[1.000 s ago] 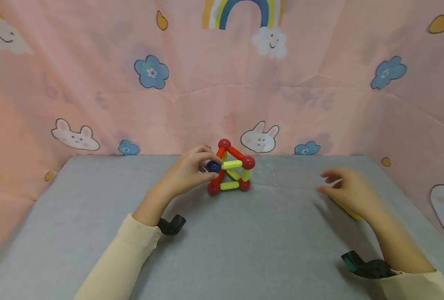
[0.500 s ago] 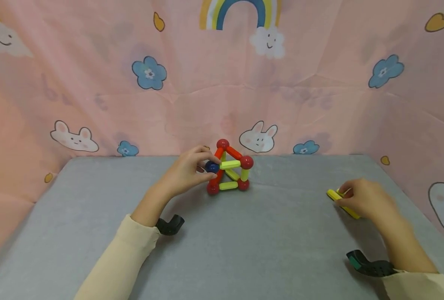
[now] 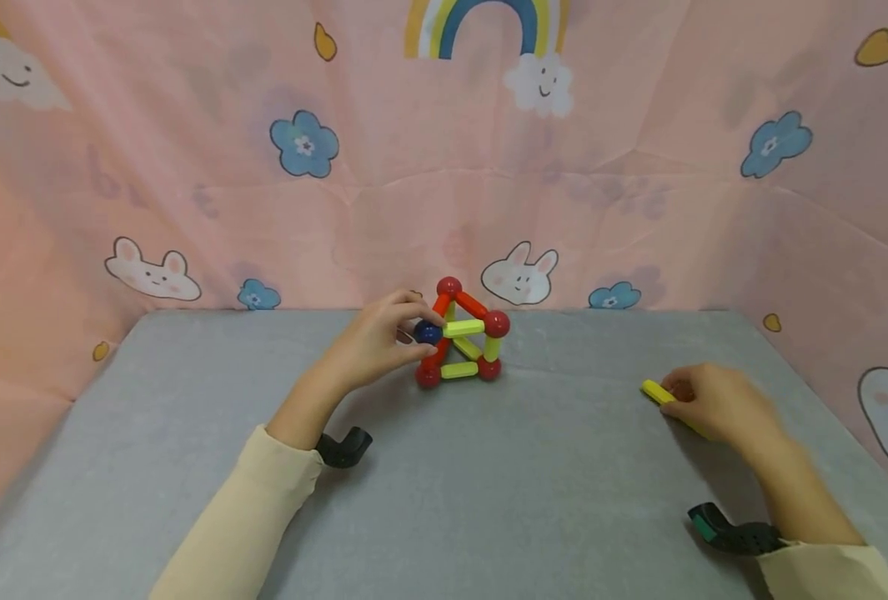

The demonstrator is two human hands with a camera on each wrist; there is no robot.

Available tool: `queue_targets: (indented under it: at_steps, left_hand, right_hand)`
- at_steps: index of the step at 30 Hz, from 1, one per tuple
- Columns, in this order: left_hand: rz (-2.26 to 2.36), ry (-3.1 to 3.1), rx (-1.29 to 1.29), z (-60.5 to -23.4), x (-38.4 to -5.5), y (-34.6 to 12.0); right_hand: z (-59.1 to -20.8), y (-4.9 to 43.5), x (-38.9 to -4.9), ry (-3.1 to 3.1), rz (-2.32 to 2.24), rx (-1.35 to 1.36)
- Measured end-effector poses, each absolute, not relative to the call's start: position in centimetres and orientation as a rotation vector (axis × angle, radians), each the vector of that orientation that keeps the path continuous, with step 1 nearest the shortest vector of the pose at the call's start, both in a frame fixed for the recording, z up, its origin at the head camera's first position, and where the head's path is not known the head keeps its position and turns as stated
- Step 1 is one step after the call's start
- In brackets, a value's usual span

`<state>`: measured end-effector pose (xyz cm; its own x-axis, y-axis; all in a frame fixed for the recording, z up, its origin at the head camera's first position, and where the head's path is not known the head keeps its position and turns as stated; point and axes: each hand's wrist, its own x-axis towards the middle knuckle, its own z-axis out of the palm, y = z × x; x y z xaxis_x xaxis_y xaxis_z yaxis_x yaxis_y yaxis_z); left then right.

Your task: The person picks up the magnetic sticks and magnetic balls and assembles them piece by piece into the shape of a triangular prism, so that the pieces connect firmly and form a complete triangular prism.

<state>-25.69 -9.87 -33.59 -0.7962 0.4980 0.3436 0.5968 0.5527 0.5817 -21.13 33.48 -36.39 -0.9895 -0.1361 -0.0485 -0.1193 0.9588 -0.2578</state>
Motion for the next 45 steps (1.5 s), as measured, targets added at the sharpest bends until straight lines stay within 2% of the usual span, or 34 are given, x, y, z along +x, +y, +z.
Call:
queue_targets:
  at_steps: [5, 13, 22, 34, 45]
  left_hand:
    - [-1.066, -2.653, -0.941, -33.4, -25.9, -9.5]
    - [-1.094, -2.639, -0.911, -33.2, -25.9, -9.5]
    - [-1.08, -2.617, -0.93, -33.6, -25.6, -9.7]
    - [-1.075, -2.648, -0.915, -33.7, -25.5, -9.8]
    - [-1.073, -2.611, -0.943, -33.7, -25.7, -9.8]
  right_hand:
    - [-35.2, 30.5, -21.1, 3.119, -0.546, -0.396]
    - [-33.2, 21.8, -21.8, 3.171, -0.822, -0.816]
    - [-35.5, 13.6, -21.8, 3.284, -0.71, -0.908]
    - [-37.2, 10.6, -22.1, 3.484, -0.615, -0.96]
    - [-38.8, 10.4, -23.0, 3.567, -0.72, -1.055]
